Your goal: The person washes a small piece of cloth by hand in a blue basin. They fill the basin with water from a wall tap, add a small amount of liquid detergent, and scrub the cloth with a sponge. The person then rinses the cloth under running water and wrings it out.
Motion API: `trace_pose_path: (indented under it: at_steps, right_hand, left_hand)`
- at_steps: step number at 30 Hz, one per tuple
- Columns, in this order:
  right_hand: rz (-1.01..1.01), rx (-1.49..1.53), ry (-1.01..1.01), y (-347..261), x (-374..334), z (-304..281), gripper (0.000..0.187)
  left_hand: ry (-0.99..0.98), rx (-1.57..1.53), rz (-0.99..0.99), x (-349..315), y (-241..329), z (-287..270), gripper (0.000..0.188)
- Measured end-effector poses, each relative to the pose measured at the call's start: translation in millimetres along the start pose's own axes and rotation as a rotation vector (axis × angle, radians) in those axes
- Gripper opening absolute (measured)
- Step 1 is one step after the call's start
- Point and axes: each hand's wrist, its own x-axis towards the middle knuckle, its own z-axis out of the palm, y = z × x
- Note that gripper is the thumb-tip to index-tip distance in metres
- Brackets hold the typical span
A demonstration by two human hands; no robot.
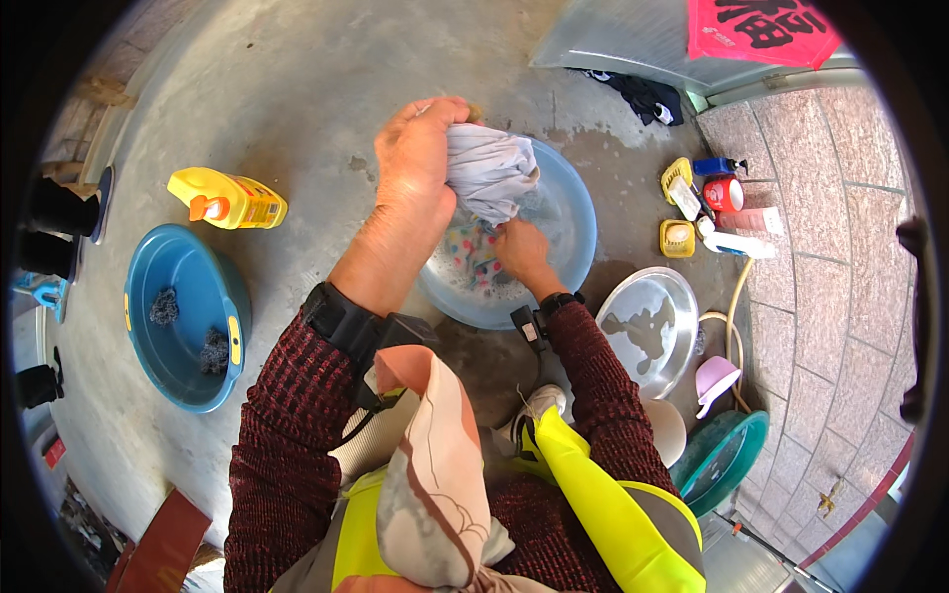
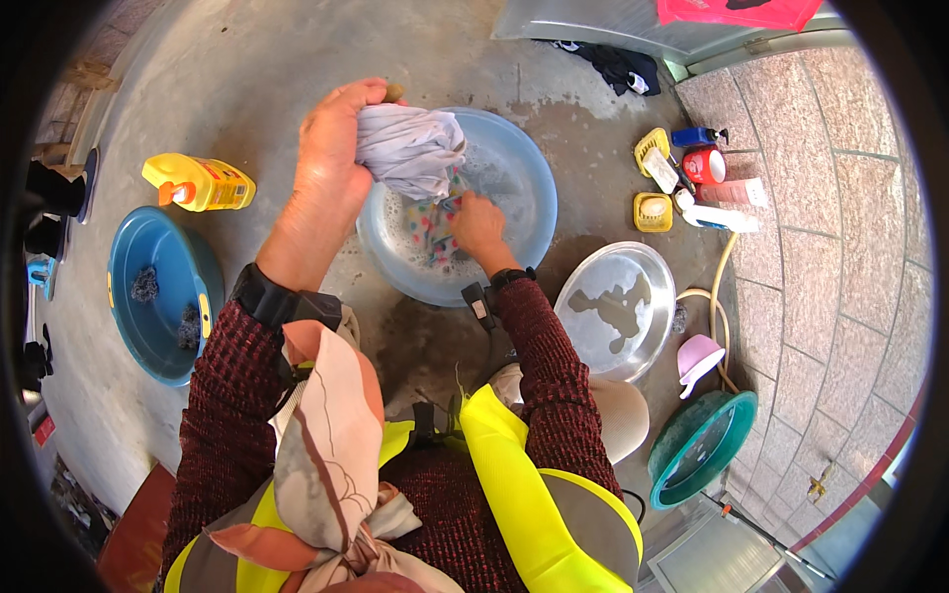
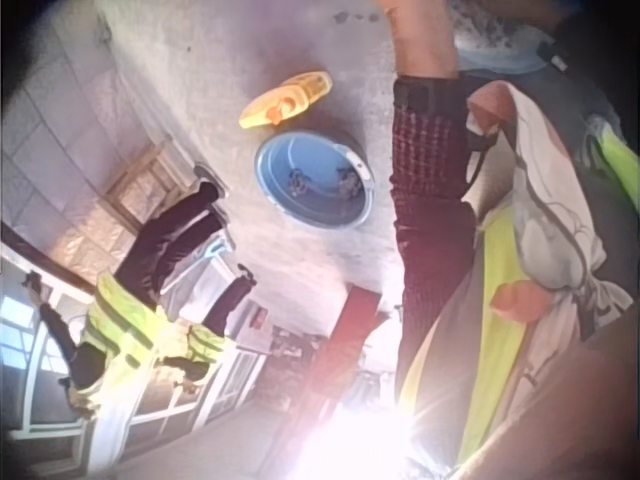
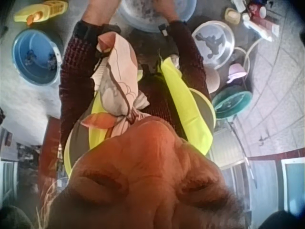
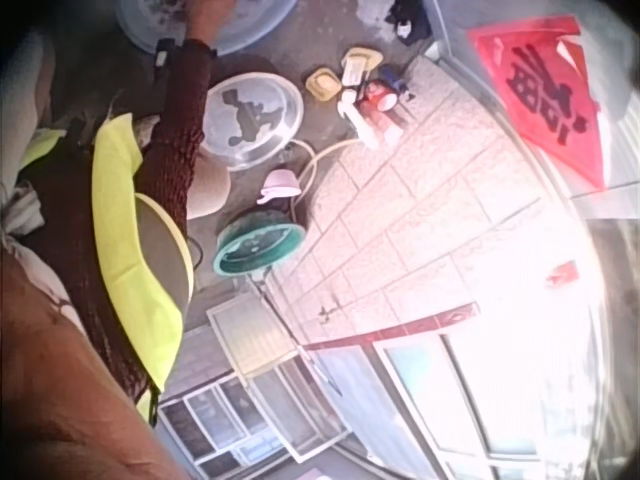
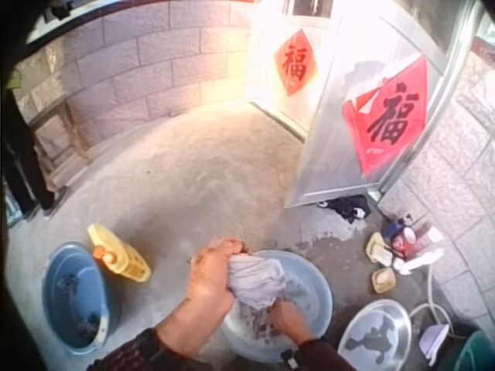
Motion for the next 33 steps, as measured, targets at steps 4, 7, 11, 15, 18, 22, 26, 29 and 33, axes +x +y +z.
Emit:
trace_pose_path:
  at_steps: [4, 7, 11, 15, 18, 22, 26, 29, 33]
  right_hand:
    - [0.168, 0.314, 0.033, 9.4, 0.6, -7.5, 0.020]
    - [0.303, 0.311, 0.039, 10.2, 8.0, -8.5, 0.021]
    - [0.416, 0.248, 0.001, -5.2, 20.8, 4.8, 0.024]
    - [0.424, 0.682, -0.110, -7.5, 13.9, 1.6, 0.015]
    - [0.359, 1.244, -0.341, 12.1, 0.1, -22.6, 0.011]
    - [0.097, 0.982, -0.617, 41.4, -3.3, -48.7, 0.018]
    - [-0.016, 0.180, -0.210, 48.3, 0.3, -29.8, 0.023]
    - [0.136, 0.326, -0.030, 38.2, 8.4, -0.8, 0.027]
    - [0.222, 0.620, -0.258, 10.3, 9.3, 30.8, 0.029]
  left_hand:
    - [-0.017, 0.014, -0.003, -0.2, 0.1, -0.2, 0.015]
    - [-0.029, 0.020, -0.011, -1.8, -1.9, 0.5, 0.015]
    - [-0.032, 0.069, -0.013, -4.7, 0.1, -1.9, 0.015]
    - [-0.006, 0.063, 0.001, -3.3, 5.6, -4.7, 0.014]
    - [-0.009, 0.056, -0.006, -1.4, 3.7, -3.7, 0.014]
    - [-0.039, 0.053, -0.021, -1.3, 0.2, -0.8, 0.014]
    - [-0.032, 0.065, -0.023, -3.3, 0.4, -1.5, 0.015]
    - [-0.019, 0.079, -0.013, -2.4, 2.1, -2.8, 0.015]
    - [-0.039, 0.086, 0.007, -1.1, 0.9, -2.4, 0.015]
